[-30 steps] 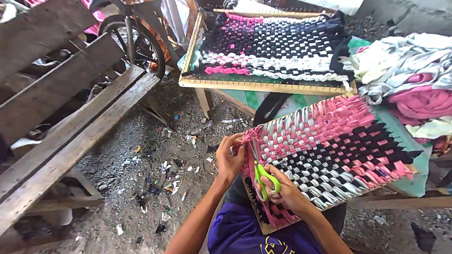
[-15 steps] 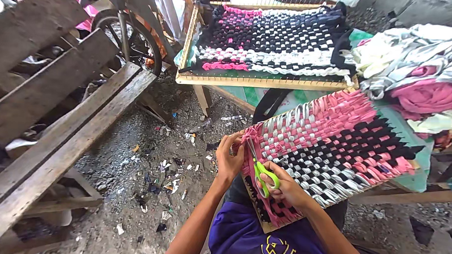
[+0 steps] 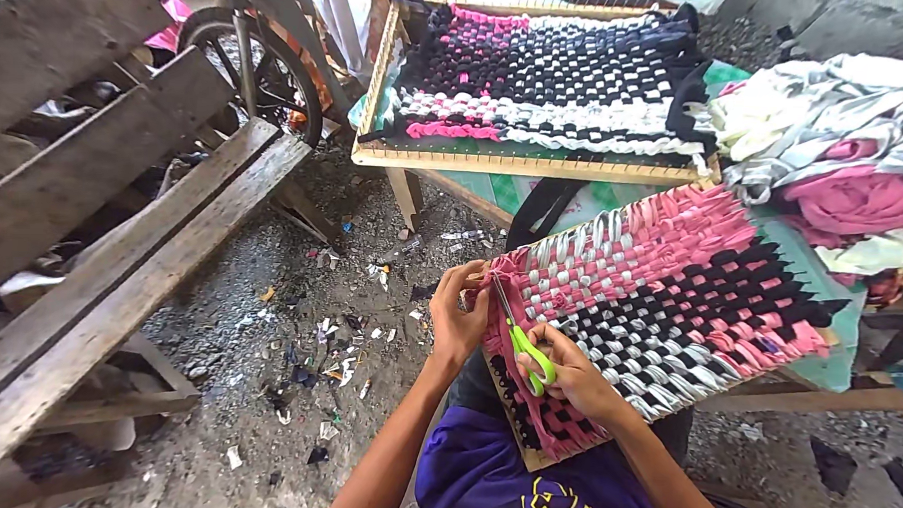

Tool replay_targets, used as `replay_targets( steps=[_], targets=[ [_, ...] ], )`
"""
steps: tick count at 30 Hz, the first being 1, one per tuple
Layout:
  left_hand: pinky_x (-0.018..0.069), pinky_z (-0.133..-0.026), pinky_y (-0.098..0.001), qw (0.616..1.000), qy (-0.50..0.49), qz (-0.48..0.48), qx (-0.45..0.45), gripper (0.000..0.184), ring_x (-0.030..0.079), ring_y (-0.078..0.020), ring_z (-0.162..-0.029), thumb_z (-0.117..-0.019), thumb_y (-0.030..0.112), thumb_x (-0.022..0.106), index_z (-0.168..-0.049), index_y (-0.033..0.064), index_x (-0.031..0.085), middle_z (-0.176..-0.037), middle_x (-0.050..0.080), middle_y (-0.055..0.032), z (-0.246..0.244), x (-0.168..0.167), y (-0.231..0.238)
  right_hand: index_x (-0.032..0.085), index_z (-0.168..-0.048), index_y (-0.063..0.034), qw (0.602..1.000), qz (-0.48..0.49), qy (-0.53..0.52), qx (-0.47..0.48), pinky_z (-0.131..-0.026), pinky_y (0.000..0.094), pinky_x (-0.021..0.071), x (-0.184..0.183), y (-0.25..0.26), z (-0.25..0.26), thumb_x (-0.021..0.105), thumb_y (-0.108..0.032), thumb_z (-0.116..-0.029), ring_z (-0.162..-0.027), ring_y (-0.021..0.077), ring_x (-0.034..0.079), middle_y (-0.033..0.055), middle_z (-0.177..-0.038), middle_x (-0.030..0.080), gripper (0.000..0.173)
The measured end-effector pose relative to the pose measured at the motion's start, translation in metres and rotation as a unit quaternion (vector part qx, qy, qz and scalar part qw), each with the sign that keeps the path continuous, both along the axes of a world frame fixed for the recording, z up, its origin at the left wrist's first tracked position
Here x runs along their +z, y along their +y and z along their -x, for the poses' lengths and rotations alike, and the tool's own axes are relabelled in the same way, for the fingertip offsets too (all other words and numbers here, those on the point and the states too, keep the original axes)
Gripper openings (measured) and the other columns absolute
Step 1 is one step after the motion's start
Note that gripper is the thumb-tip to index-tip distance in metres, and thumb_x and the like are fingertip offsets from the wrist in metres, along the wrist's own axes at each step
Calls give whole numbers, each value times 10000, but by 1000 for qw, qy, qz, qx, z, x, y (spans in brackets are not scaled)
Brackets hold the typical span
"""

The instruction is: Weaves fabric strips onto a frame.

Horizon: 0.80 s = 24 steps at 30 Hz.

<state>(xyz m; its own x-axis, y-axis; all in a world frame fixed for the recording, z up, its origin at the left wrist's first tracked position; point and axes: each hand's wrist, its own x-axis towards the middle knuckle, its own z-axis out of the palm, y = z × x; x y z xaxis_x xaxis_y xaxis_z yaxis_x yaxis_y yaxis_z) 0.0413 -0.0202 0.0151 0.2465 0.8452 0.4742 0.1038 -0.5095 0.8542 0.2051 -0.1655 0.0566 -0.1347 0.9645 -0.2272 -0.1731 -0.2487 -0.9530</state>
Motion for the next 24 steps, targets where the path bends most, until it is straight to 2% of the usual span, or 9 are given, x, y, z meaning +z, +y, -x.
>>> replay_targets(
  steps=[3, 7, 18, 24],
  targets=[
    [621, -930, -405, 1000, -1, 4, -16, 413, 726, -173, -1064, -921, 18, 687, -1328, 38, 619, -1188, 743, -59, -1, 1, -1, 466, -1181, -86, 1000, -2, -10, -11, -446, 170, 377, 0, -2, 1, 645, -215, -1019, -556, 50, 533, 34, -835, 649, 274],
    [616, -949, -409, 1000, 5, 21, -17, 461, 731, -156, -1079, -922, 41, 709, -1369, 65, 598, -1167, 763, -28, 1, 0, -1, 473, -1180, -82, 1000, -10, -24, -13, -450, 183, 397, 0, -6, 1, 675, -226, -1003, -567, 63, 550, 35, -842, 654, 305],
    [618, -948, -399, 1000, 2, 14, -19, 438, 733, -152, -1073, -923, 31, 710, -1348, 50, 609, -1149, 765, -37, -1, -1, -1, 460, -1197, -77, 1000, 7, -23, -6, -447, 170, 376, 4, 5, -2, 656, -225, -1014, -559, 50, 537, 34, -840, 654, 306],
    [615, -957, -405, 1000, 5, 8, -20, 434, 729, -158, -1079, -923, 35, 715, -1345, 54, 614, -1157, 760, -42, 0, -2, -2, 463, -1203, -71, 999, 3, -37, -10, -448, 181, 395, 5, 8, -1, 654, -224, -1017, -569, 71, 558, 46, -844, 663, 308]
  ],
)
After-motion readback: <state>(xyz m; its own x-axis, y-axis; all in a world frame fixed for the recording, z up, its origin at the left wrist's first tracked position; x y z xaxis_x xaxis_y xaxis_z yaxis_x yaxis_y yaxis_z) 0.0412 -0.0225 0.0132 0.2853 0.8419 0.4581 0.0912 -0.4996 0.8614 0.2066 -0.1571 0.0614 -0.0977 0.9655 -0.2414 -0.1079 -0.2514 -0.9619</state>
